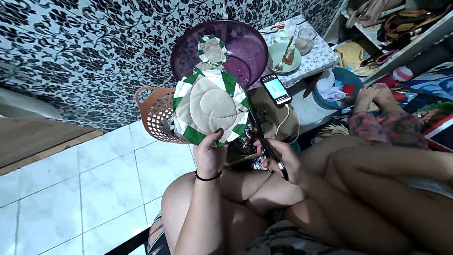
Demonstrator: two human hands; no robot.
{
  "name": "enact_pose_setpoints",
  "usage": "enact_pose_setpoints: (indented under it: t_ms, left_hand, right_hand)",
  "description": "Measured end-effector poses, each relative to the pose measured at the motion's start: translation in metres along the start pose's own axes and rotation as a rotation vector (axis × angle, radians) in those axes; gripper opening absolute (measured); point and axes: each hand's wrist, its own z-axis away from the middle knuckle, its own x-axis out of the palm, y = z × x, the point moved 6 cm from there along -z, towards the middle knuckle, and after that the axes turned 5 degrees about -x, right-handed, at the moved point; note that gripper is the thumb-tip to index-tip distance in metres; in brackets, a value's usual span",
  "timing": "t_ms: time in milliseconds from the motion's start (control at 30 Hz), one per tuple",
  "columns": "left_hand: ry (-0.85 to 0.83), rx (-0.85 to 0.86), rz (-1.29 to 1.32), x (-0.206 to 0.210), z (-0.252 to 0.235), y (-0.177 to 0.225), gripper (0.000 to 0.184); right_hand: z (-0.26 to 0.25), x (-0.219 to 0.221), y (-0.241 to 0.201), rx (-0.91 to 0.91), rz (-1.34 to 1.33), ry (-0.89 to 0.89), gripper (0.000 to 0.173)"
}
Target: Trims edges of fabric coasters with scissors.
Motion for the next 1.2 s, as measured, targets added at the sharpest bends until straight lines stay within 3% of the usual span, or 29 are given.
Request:
enact_pose_setpoints:
  t_ms: [367,600,1200]
  left_hand:
    - [-0.015,0.009,-0.014,-0.0003,-0.0002,0.0016,0.028]
    - [-0.006,0.009,0.004,-0.0028,0.0000,0.0042,0.029]
    - [-0.038,-0.006,-0.017,-0.0028,-0.0007,0.0025,0.029]
  right_hand:
    - [0.0009,0.0012,0.0007,0.040,-0.051,0.025,0.061]
    - [0.0040,0.0042,0.0027,-0.059,0.010,-0.036,0.091]
    - [0.0034,0.0003,0.0026,-0.011,-0.012,0.004,0.068]
